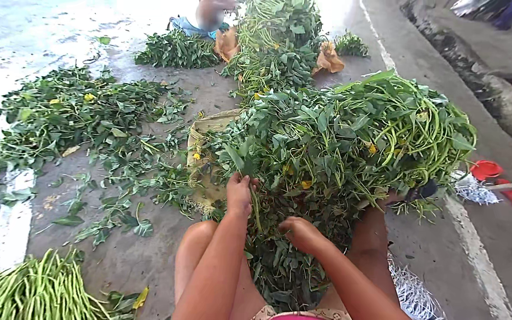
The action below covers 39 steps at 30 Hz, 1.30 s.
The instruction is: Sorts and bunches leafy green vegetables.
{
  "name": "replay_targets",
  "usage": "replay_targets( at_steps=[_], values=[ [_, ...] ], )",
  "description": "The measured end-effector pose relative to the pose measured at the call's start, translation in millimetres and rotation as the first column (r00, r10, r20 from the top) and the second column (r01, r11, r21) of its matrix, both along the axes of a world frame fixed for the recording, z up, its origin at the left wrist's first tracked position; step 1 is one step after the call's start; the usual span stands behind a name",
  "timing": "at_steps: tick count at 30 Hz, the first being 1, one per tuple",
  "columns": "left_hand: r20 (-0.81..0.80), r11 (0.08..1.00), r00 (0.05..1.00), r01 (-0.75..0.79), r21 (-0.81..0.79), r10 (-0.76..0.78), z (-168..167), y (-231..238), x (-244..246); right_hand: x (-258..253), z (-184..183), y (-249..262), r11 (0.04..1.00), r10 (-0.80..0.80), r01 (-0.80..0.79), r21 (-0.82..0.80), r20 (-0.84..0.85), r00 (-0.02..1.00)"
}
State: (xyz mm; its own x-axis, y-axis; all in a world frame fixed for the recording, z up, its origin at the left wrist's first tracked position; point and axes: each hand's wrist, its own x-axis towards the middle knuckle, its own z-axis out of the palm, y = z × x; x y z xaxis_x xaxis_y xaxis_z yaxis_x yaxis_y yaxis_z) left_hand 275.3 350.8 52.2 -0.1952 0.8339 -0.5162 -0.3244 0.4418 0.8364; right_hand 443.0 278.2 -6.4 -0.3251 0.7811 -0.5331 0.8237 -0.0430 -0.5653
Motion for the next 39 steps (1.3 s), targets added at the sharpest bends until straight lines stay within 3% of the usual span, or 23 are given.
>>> replay_targets(
  at_steps=[2, 4, 7, 9, 11, 14, 16, 19, 22, 23, 24, 26, 28, 29, 31, 33, 34, 36, 38, 39],
  values=[
    [0.027, 1.0, 1.0, 0.012, 0.007, -0.012, -2.1, -4.1, 3.9, -5.9, 12.2, -6.9, 0.968, -0.16, 0.188, 0.165, -0.167, 0.973],
    [0.096, 1.0, 0.995, 0.016, 0.016, -0.018, -2.9, -9.0, 10.8, -23.6, 22.0, -3.8, 0.928, -0.226, 0.309, 0.209, -0.346, 0.911],
    [0.231, 0.999, 0.972, -0.039, 0.018, 0.034, 4.0, -10.3, 18.4, -39.3, 27.4, 6.6, 0.941, -0.241, 0.312, 0.13, -0.39, 0.889],
    [0.185, 1.0, 0.983, -0.01, 0.023, 0.006, 6.4, -8.2, 18.6, -41.7, 24.3, 9.4, 0.938, -0.238, 0.315, 0.146, -0.392, 0.889],
    [0.099, 0.989, 0.985, 0.145, -0.032, -0.141, 4.8, -12.3, 18.0, -38.3, 23.6, 8.5, 0.918, -0.272, 0.362, 0.163, -0.407, 0.872],
    [0.01, 0.9, 0.904, 0.426, -0.09, -0.426, 0.8, -18.6, 21.7, -27.1, 23.1, 10.3, 0.917, -0.285, 0.37, 0.153, -0.399, 0.872],
    [-0.012, 0.866, 0.869, 0.492, -0.083, -0.495, 1.7, -20.1, 24.8, -26.3, 22.4, 8.3, 0.935, -0.261, 0.332, 0.123, -0.392, 0.882],
    [0.016, 0.937, 0.941, 0.339, -0.081, -0.339, 4.2, -20.4, 30.1, -30.3, 15.4, -4.7, 0.955, -0.259, 0.295, 0.034, -0.39, 0.883],
    [0.067, 0.999, 0.997, 0.024, -0.022, -0.022, 7.1, -5.7, 18.5, -9.5, 3.1, -6.5, 0.997, -0.078, 0.081, -0.001, -0.25, 0.965],
    [0.067, 0.998, 0.996, -0.058, -0.008, 0.059, 8.0, 1.0, 13.7, 4.2, 11.4, -1.7, 0.995, -0.091, 0.095, 0.019, -0.17, 0.981],
    [0.055, 0.995, 0.994, -0.096, -0.007, 0.097, 9.4, 5.7, 10.4, 20.7, 25.8, 4.4, 0.971, -0.209, 0.223, 0.089, -0.143, 0.967],
    [-0.013, 0.998, 0.998, -0.062, -0.032, 0.061, 8.2, 7.2, 11.3, 57.6, 49.6, 23.9, 0.753, -0.514, 0.571, 0.328, -0.247, 0.821],
    [-0.095, 0.997, 0.995, 0.025, -0.068, -0.031, 1.6, 4.6, 17.1, 91.4, 54.6, 53.5, 0.545, -0.652, 0.68, 0.49, -0.263, 0.711],
    [-0.118, 0.996, 0.991, 0.051, -0.079, -0.06, -1.6, 3.5, 19.6, 103.4, 53.4, 65.8, 0.549, -0.679, 0.667, 0.504, -0.197, 0.707],
    [-0.109, 0.997, 0.993, 0.03, -0.076, -0.038, -3.1, 4.2, 23.5, 113.5, 58.5, 83.7, 0.716, -0.642, 0.569, 0.405, 0.062, 0.764],
    [-0.029, 0.997, 0.999, -0.032, -0.071, 0.03, -1.2, 4.0, 24.2, 111.4, 69.5, 90.3, 0.793, -0.592, 0.519, 0.32, 0.205, 0.779],
    [0.02, 0.997, 0.998, -0.052, -0.062, 0.054, -0.3, 3.1, 24.3, 112.1, 75.5, 88.5, 0.766, -0.622, 0.561, 0.313, 0.141, 0.77],
    [0.095, 0.999, 0.995, -0.036, -0.031, 0.038, 1.8, 0.3, 24.7, 118.0, 82.4, 79.5, 0.592, -0.715, 0.767, 0.248, -0.278, 0.642],
    [0.123, 0.999, 0.991, 0.051, -0.012, -0.049, 2.4, -2.2, 24.7, 122.2, 86.1, 70.6, 0.441, -0.68, 0.897, -0.039, -0.667, 0.305],
    [0.123, 0.996, 0.989, 0.088, -0.013, -0.086, 1.4, -3.3, 24.0, 125.5, 84.2, 67.2, 0.415, -0.653, 0.897, -0.151, -0.736, 0.178]
  ],
)
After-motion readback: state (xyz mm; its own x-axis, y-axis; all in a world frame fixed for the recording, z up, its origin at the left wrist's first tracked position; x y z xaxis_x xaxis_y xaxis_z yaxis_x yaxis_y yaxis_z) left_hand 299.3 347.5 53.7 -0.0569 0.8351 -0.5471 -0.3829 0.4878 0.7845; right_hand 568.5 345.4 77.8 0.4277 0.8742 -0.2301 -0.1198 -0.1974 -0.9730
